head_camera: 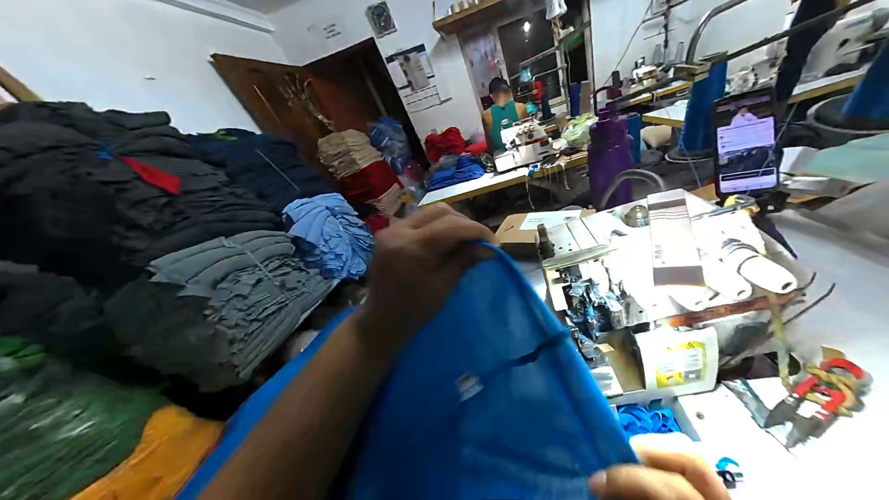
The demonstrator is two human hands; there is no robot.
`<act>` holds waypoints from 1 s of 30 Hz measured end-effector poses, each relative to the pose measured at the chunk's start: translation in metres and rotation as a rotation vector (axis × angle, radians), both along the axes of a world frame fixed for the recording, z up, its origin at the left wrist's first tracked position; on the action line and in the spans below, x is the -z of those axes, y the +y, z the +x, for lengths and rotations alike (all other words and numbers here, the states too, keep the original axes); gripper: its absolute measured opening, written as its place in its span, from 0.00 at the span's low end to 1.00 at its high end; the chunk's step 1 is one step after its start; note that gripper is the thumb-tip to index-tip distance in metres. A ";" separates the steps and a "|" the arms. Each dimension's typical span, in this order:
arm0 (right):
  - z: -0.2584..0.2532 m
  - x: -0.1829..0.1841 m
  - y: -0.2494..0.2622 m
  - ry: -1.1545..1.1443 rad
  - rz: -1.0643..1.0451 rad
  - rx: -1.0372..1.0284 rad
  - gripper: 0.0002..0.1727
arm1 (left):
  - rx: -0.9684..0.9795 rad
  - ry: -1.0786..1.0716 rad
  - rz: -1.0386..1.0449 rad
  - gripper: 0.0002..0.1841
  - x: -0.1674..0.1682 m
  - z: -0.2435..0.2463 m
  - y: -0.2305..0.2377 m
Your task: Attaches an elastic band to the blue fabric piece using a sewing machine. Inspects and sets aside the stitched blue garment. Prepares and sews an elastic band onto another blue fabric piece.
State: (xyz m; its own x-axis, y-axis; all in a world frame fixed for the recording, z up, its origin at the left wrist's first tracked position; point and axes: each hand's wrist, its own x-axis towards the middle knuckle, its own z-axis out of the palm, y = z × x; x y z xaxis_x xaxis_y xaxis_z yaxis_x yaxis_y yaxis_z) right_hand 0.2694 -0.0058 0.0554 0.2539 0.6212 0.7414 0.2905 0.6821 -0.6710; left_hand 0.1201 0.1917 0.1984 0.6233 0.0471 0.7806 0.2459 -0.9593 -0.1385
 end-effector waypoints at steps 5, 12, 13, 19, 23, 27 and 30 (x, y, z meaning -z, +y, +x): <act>0.031 0.058 0.011 -0.047 -0.318 0.147 0.10 | -0.071 0.125 -0.398 0.08 0.111 0.039 0.031; 0.037 0.058 0.005 -0.078 -0.493 0.034 0.17 | -0.162 0.144 -0.487 0.09 0.137 0.037 0.008; 0.036 0.057 0.005 -0.065 -0.505 0.016 0.17 | -0.204 0.139 -0.396 0.10 0.136 0.037 0.004; 0.033 0.054 0.000 -0.015 -0.504 -0.104 0.20 | -0.233 0.098 -0.153 0.10 0.139 0.037 -0.045; 0.034 0.057 -0.003 -0.008 -0.541 -0.161 0.24 | -0.245 0.216 -0.285 0.11 0.149 0.030 -0.056; 0.033 0.058 -0.013 0.001 -0.592 -0.241 0.25 | -0.297 0.337 -0.273 0.16 0.140 0.020 -0.062; 0.033 0.060 -0.018 0.030 -0.585 -0.263 0.25 | -0.317 0.369 -0.199 0.22 0.141 0.020 -0.062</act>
State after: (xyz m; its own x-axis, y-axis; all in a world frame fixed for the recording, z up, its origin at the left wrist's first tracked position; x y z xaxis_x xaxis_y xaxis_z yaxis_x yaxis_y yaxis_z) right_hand 0.3029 -0.0239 -0.0044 0.0537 0.9652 0.2560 0.1387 0.2466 -0.9591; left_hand 0.1402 0.1294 0.0577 0.7860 0.4030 0.4688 0.4980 -0.8621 -0.0937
